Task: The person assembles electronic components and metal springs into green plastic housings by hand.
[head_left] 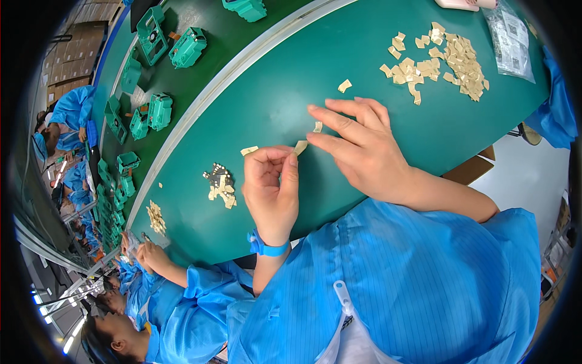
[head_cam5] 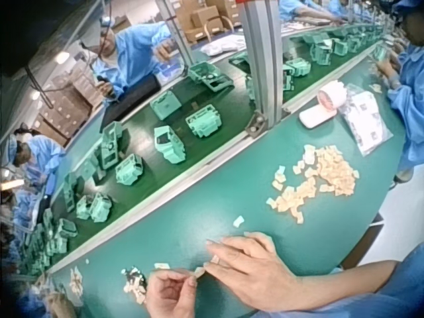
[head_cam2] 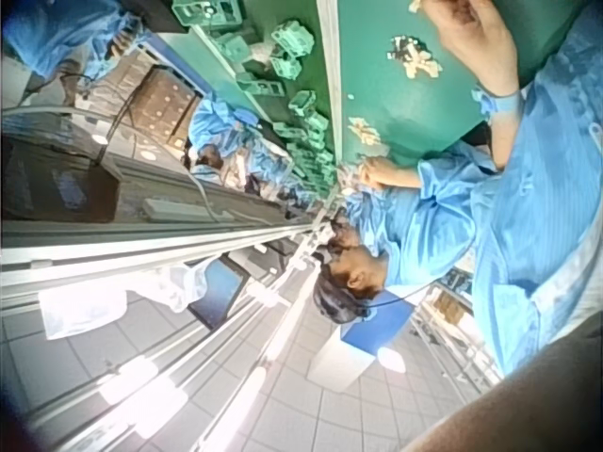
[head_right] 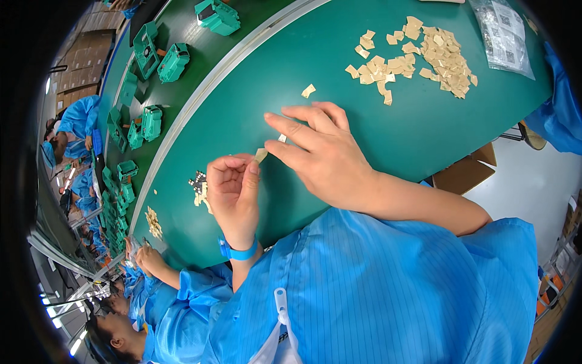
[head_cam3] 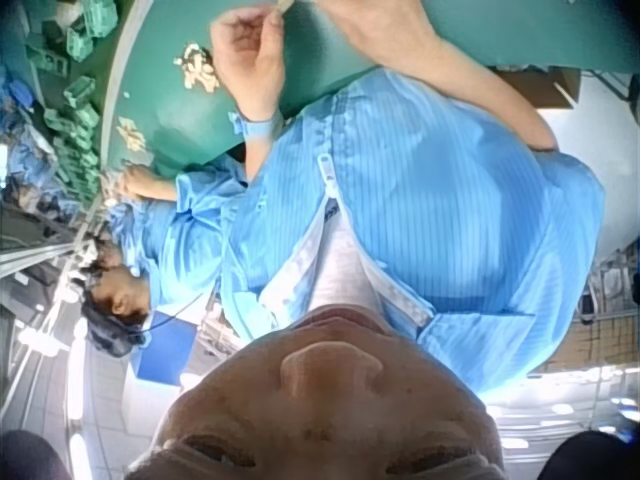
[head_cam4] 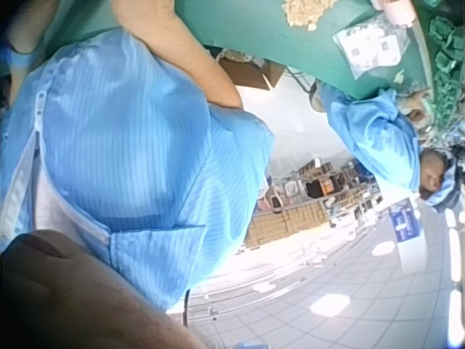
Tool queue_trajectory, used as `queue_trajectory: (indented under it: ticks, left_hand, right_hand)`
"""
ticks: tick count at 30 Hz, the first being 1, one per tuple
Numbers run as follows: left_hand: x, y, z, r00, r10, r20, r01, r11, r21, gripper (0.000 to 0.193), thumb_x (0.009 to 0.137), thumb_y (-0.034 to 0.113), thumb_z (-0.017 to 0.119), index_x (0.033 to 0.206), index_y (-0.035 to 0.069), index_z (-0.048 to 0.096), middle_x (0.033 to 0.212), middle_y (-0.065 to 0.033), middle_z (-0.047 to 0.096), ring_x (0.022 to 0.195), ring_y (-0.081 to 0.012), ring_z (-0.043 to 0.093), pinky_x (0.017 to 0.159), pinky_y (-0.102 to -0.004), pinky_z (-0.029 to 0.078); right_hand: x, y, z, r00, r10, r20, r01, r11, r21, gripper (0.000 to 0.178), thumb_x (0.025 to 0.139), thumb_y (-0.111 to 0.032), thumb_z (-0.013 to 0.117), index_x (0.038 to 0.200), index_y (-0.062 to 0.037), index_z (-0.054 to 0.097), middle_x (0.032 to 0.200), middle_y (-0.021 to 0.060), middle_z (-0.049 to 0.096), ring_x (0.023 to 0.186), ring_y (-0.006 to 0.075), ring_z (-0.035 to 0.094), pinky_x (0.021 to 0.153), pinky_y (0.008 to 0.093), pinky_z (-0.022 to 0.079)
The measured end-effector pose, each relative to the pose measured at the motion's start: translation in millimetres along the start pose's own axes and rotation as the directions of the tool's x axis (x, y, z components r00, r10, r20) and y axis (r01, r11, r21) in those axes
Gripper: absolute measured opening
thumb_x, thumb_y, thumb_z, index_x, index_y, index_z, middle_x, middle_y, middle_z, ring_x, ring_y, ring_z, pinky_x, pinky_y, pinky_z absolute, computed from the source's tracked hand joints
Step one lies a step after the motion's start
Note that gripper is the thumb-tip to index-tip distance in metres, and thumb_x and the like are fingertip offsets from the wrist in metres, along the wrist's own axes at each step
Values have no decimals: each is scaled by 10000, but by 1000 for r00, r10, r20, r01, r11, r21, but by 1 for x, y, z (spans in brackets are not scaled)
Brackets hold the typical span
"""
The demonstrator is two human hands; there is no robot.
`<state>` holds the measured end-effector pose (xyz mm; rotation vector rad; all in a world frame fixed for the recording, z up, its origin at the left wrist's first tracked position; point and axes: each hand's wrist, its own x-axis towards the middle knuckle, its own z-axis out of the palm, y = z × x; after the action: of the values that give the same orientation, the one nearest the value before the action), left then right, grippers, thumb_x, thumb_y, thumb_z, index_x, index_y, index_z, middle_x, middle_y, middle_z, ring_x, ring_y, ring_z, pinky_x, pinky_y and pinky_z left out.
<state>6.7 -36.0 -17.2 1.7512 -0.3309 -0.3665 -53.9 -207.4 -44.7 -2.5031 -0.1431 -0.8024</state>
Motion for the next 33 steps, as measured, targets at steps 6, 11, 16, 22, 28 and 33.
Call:
queue_trajectory:
  ticks: [6, 11, 16, 22, 28, 33]
  left_hand:
    - [-9, 2, 1, 998, 12, 59, -5, 992, -127, 180, 907, -47, 599, 995, 11, 453, 985, -113, 613, 821, -107, 575, 730, -237, 494]
    - [-9, 3, 2, 988, 87, 126, -84, 996, -25, 182, 903, -72, 585, 972, 14, 440, 982, -131, 623, 834, -124, 595, 706, -253, 507]
    - [-8, 5, 3, 940, 215, 265, -292, 908, 300, 240, 893, -96, 590, 979, 27, 403, 965, -142, 619, 822, -127, 581, 722, -250, 490]
    - [-6, 8, 13, 964, 147, 221, -167, 983, 76, 249, 887, -93, 602, 984, 24, 404, 968, -152, 625, 836, -144, 593, 743, -264, 503]
    - [-5, 9, 24, 961, 156, 230, -164, 986, 14, 265, 888, -93, 600, 992, 47, 400, 986, -147, 628, 818, -126, 584, 727, -256, 493]
    - [0, 14, 30, 982, 52, 180, -21, 985, -170, 281, 884, -82, 611, 993, 68, 401, 982, -139, 628, 800, -130, 591, 720, -255, 497]
  right_hand:
    - [-4, -20, 4, 993, 118, 11, -116, 951, 287, 198, 718, -91, 699, 911, -55, 674, 903, 32, 633, 766, 196, 590, 765, 338, 426]
    - [-5, -17, 6, 998, 52, -43, -38, 958, 283, 130, 702, -93, 709, 803, -47, 642, 759, 47, 571, 690, 209, 574, 719, 342, 438]
    - [-6, -10, -2, 999, 23, 28, -29, 969, 246, 116, 703, -98, 705, 725, -53, 601, 729, 53, 557, 678, 209, 573, 706, 333, 443]
    - [-5, -4, -7, 978, 209, 18, -194, 867, 459, 78, 716, -89, 700, 748, -63, 634, 705, 42, 605, 652, 211, 596, 677, 338, 456]
    - [-10, 9, -13, 980, 198, 21, -183, 853, 490, 67, 710, -85, 706, 764, -74, 668, 688, 29, 618, 618, 202, 597, 665, 333, 466]
    - [-4, 36, -36, 952, 305, 13, -296, 913, 281, 93, 711, -41, 710, 784, -94, 688, 676, 16, 632, 596, 185, 602, 629, 308, 487]
